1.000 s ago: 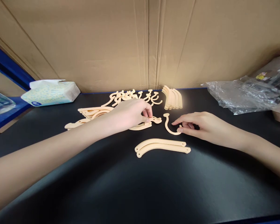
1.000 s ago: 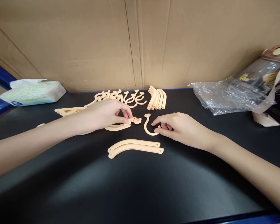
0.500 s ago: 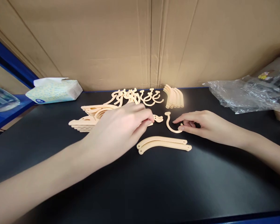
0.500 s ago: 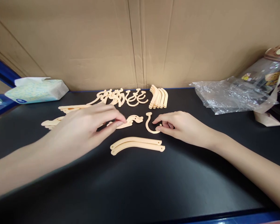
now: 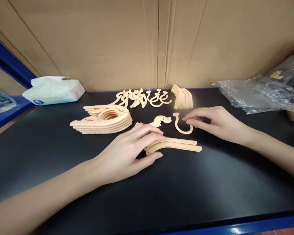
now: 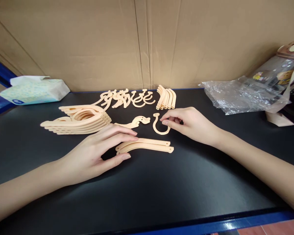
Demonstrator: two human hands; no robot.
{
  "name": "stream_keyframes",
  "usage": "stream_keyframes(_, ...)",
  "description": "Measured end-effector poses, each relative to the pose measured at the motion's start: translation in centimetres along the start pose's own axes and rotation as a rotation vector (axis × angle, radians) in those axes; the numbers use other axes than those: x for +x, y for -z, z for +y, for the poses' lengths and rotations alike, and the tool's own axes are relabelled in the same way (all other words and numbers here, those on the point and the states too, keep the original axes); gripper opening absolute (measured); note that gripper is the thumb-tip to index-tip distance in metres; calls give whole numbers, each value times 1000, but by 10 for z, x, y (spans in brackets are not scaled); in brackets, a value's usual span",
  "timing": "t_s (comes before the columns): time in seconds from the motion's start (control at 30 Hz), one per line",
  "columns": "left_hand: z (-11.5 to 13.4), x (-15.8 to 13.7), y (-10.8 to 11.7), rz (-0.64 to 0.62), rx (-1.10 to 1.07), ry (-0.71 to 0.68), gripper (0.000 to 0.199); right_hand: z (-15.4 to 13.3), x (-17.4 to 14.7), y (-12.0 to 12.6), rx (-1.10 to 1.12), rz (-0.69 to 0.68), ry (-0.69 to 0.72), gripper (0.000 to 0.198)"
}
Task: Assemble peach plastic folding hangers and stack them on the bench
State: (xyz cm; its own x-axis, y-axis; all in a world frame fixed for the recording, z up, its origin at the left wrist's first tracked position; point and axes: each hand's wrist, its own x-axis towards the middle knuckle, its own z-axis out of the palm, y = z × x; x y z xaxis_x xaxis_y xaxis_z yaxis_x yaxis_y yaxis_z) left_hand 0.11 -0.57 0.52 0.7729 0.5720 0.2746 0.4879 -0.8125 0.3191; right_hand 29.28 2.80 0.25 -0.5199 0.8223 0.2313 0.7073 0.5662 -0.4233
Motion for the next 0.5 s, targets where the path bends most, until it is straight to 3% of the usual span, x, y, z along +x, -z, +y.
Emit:
stream_keyframes(0.17,-3,-2,-3,-40,-22,28,24,5,2,-5,-45,-4,109,34)
stream_keyframes(0.3,-2,-3,-4,-36,-11,32,25,8,4,-7,-52,-78,76,43)
stream_keyframes(0.5,0,-3,-3,-48,7,39,28,7,5,-2,20,-74,39,34)
